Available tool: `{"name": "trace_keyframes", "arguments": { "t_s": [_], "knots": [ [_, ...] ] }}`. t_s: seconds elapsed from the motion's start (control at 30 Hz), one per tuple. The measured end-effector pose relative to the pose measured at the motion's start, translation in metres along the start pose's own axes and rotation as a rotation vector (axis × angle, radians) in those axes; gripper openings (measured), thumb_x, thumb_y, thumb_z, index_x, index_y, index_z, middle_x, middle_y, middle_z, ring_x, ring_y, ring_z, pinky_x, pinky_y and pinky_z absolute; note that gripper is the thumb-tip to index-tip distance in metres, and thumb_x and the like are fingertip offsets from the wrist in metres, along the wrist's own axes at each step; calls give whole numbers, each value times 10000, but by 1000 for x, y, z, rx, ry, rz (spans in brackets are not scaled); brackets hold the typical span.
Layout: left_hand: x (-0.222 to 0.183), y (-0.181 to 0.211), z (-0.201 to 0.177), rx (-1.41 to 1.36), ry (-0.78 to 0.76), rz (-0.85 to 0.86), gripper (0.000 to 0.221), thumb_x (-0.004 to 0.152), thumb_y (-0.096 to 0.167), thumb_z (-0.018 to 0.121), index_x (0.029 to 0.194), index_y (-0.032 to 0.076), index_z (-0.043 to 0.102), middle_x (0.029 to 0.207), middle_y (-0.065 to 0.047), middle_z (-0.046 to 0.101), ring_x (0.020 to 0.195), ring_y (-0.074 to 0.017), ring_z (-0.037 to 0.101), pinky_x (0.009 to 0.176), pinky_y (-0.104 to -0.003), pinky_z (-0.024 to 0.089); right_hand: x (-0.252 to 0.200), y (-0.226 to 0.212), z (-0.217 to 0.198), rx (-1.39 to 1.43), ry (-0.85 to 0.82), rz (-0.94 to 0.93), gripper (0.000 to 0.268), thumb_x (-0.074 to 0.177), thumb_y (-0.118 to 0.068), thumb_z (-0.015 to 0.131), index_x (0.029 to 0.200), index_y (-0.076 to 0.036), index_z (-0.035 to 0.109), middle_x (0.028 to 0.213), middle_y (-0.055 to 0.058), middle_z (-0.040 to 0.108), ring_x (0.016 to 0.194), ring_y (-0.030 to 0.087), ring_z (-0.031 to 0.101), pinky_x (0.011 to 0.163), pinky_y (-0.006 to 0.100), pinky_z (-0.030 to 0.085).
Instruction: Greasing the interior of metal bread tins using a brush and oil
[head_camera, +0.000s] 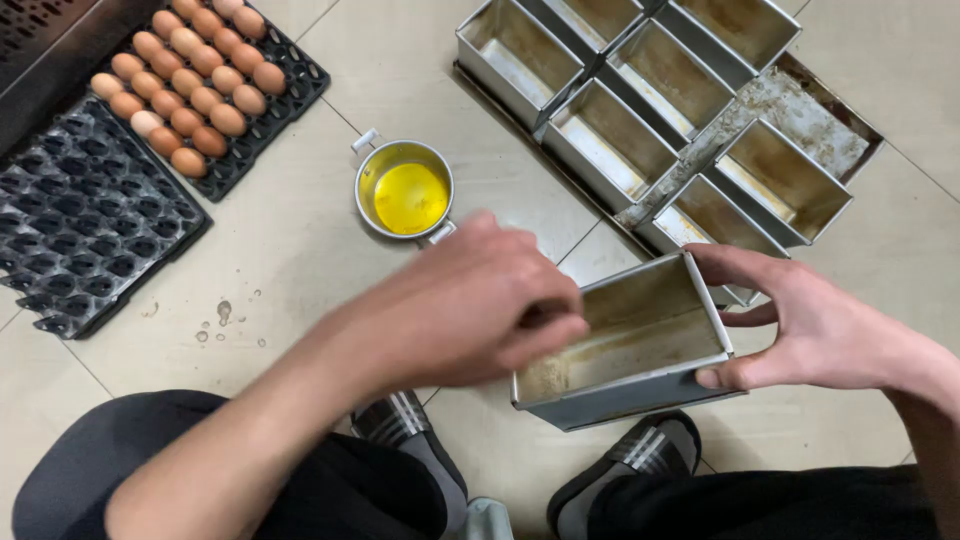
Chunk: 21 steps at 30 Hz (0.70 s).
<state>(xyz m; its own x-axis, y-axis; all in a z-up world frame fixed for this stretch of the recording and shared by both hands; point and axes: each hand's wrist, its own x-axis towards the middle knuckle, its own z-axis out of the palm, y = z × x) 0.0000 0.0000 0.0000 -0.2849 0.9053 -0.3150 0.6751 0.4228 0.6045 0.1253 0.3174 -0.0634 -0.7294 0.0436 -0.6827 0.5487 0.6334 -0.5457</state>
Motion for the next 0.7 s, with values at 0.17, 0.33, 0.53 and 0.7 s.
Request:
{"name": "trace_keyframes", "arguments": {
  "t_s": [0.17, 0.33, 0.53, 0.7],
  "knots": [
    [29, -31, 54, -16, 33, 107, 249, 1065, 340, 666, 925, 224, 836, 867, -1, 855, 845, -288, 785, 914, -525, 549, -1, -7, 0, -37, -29, -56, 1328, 473, -234, 1097, 1690, -280, 568, 1549, -103, 828, 1455, 87, 777, 1153, 456, 726],
    [9, -14, 16, 113, 97, 60, 458, 1149, 346, 656, 737, 147, 661, 718, -51, 758, 779, -364, 670, 788, -569, 511, 6, 11, -5, -34, -11, -9, 1369, 512, -247, 1087, 1740, -244, 482, 1632, -72, 755, 1511, 118, 725, 1160, 479, 729],
    [23, -23, 38, -82, -155, 55, 354, 1133, 369, 624, 896, 162, 786, 878, -37, 842, 834, -239, 784, 1011, -492, 575, 0, 4, -2, -69, -59, -94, 1368, 456, -253, 1103, 1701, -229, 537, 1598, -76, 803, 1484, 107, 771, 1152, 457, 744],
    [5, 4, 4, -64, 56, 101, 367, 1095, 360, 617, 881, 239, 889, 785, 82, 900, 703, -192, 806, 1111, -563, 499, 3, 11, -3, -44, -30, -35, 1306, 490, -209, 1097, 1685, -262, 573, 1598, -87, 779, 1434, 140, 795, 1179, 464, 713]
  ]
}}
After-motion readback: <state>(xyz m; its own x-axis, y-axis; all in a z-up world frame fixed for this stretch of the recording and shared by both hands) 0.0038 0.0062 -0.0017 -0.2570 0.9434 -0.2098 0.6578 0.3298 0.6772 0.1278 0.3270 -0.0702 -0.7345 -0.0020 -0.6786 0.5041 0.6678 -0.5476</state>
